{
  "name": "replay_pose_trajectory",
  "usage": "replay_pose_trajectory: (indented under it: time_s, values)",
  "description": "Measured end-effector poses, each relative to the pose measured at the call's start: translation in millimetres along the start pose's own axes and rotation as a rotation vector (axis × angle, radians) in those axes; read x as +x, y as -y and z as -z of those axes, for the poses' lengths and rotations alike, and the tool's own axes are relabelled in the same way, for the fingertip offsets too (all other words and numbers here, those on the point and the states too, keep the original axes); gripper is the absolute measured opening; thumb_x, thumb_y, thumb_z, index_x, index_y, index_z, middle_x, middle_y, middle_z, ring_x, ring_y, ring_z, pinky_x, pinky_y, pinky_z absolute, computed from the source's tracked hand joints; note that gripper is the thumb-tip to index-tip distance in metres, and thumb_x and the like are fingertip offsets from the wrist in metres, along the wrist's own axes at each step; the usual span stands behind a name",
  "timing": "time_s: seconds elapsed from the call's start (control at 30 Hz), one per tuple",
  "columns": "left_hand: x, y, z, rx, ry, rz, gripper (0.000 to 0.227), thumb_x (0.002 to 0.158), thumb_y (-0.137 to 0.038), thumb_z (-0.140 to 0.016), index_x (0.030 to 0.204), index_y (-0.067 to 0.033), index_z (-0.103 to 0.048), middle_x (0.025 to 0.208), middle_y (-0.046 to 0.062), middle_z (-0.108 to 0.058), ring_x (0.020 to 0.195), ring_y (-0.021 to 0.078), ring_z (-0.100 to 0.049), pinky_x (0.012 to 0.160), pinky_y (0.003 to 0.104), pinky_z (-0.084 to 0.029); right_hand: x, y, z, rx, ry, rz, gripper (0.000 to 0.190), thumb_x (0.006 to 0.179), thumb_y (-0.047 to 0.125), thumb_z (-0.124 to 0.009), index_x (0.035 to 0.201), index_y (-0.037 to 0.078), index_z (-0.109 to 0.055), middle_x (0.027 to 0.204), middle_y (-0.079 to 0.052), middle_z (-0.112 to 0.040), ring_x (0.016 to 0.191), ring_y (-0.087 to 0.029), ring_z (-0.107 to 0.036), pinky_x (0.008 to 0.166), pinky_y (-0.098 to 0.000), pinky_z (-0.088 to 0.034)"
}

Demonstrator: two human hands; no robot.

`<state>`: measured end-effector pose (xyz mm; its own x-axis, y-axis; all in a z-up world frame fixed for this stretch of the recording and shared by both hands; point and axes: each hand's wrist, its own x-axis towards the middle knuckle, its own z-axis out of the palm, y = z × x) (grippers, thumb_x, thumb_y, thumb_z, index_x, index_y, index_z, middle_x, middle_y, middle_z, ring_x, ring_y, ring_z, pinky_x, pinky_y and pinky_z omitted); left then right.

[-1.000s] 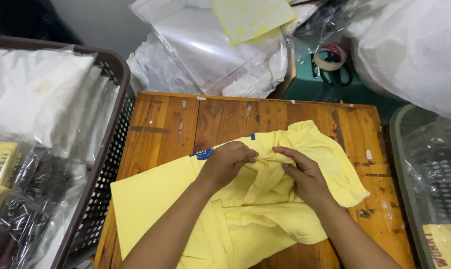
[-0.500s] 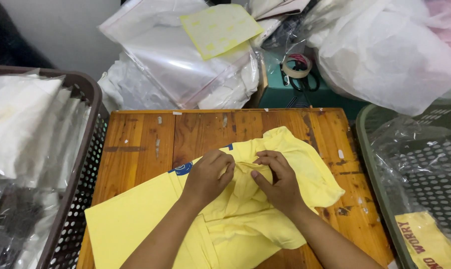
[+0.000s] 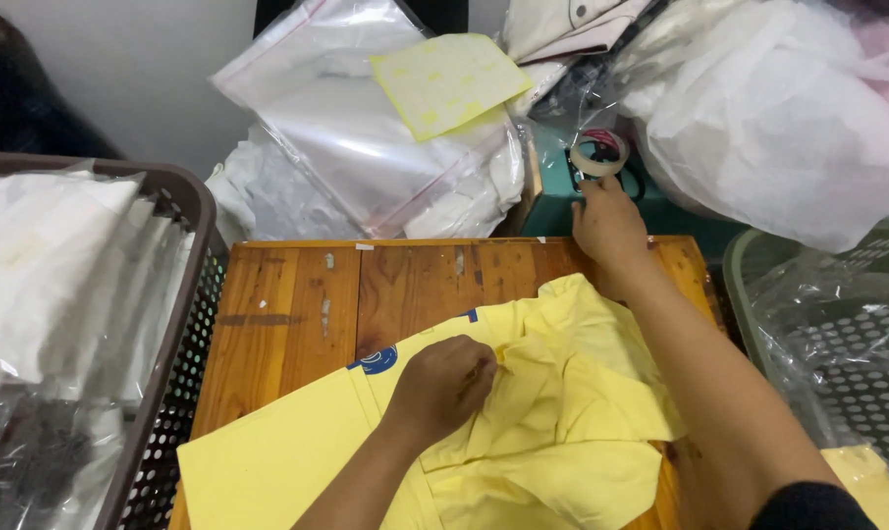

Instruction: The person uses a small blade to cut a tag and a small piece of fabric from a yellow t-shirt laid on a wooden table. The person then folds the shirt and continues to cut another small section of fabric near the collar area.

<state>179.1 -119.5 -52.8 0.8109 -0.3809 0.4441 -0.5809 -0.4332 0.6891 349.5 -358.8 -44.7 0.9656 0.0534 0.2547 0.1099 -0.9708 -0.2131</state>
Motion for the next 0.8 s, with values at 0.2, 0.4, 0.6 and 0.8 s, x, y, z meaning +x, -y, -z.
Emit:
replay_pose_trajectory:
  time_s: [0.2, 0.4, 0.6, 0.8]
  values:
    - [-1, 5, 5, -0.106, 0.159, 0.267, 0.008, 0.084, -0.012, -0.045, 0.082, -0.0112, -0.053, 0.074, -0.002, -0.060, 0.065, 0.0174, -0.058, 0.055, 0.027, -0.043, 39, -18, -32, -0.299, 0.091, -0.026, 0.027, 0.085, 0.025, -0.054, 0.097, 0.002, -0.057, 0.103, -0.018, -0.047, 0.073, -0.038, -0.057, 0.054, -0.0469, -0.048]
    - [2, 4, 11, -0.182, 0.142, 0.378, 0.018, 0.086, -0.026, -0.044, 0.081, -0.0129, -0.056, 0.068, -0.004, -0.061, 0.061, 0.0143, -0.057, 0.052, 0.026, -0.040, 21, -25, -33, -0.284, -0.135, 0.121, 0.019, 0.086, 0.013, -0.047, 0.072, 0.002, -0.054, 0.074, -0.015, -0.055, 0.056, -0.037, -0.054, 0.039, -0.0424, -0.041]
    - [-5, 3, 10, -0.148, 0.012, 0.238, 0.011, 0.084, -0.022, -0.053, 0.084, -0.0112, -0.057, 0.063, 0.006, -0.060, 0.064, 0.0219, -0.062, 0.058, 0.030, -0.052, -64, 25, 44, 0.392, -0.404, -0.092, 0.006, 0.080, 0.012, -0.062, 0.081, 0.007, -0.060, 0.081, -0.010, -0.062, 0.077, -0.028, -0.061, 0.059, -0.0319, -0.048]
    - [-7, 7, 8, -0.167, 0.026, 0.273, 0.010, 0.082, -0.020, -0.053, 0.083, -0.0108, -0.056, 0.066, 0.007, -0.061, 0.067, 0.0212, -0.063, 0.061, 0.030, -0.052, -133, 21, 74, 2.037, -0.271, -0.435, 0.014, 0.079, 0.001, -0.051, 0.066, 0.006, -0.049, 0.100, -0.019, -0.062, 0.091, -0.023, -0.064, 0.077, -0.0169, -0.055]
